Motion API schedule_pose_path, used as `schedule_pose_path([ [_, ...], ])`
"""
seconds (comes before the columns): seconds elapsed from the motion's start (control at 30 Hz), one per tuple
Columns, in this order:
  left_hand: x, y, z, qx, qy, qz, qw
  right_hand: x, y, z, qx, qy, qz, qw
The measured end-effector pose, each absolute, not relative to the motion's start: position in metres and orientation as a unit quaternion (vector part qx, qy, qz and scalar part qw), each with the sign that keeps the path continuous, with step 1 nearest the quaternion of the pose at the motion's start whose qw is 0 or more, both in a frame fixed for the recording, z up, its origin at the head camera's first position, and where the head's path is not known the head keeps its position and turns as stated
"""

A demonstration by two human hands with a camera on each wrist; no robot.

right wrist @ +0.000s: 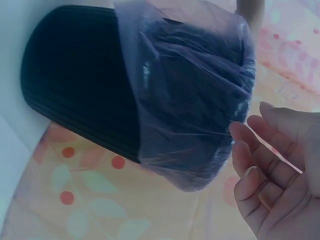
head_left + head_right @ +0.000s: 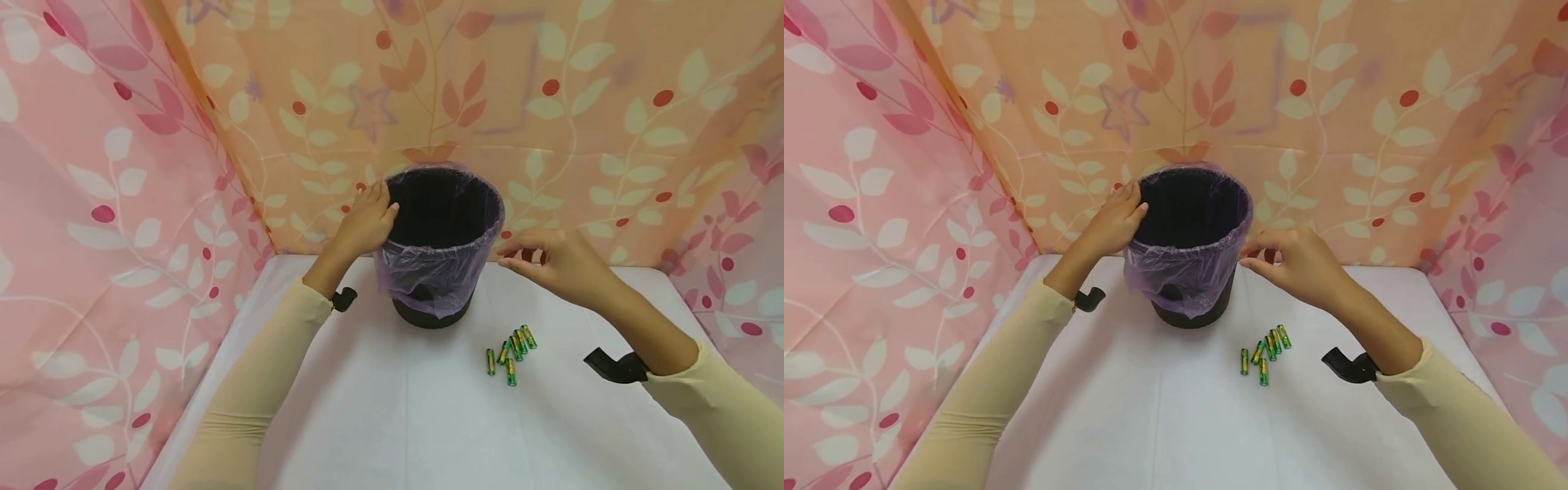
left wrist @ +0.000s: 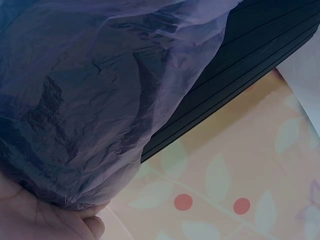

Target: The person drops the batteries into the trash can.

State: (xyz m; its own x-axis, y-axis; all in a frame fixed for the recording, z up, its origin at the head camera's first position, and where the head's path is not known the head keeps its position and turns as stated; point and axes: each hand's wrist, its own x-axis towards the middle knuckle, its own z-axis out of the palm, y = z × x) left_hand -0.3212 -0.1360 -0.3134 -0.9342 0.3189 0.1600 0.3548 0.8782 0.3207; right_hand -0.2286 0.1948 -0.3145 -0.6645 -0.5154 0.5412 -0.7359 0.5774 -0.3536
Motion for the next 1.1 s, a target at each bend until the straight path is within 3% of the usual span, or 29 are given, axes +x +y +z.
schedule_pose_path([
  [0.2,-0.320,-0.138,-0.318,-0.173,-0.968,-0.177,0.046,-0.220,0.203,-0.342,0.355,-0.873,0.285,0.178],
  [0.47,-0.321,-0.134,-0.319,-0.177,-0.966,-0.178,0.055,-0.212,0.220,-0.376,0.300,-0.909,0.266,0.112],
  [1.1,-0.320,-0.136,-0.314,-0.176,-0.965,-0.185,0.061,-0.225,0.260,-0.451,0.237,-0.948,0.213,-0.022],
])
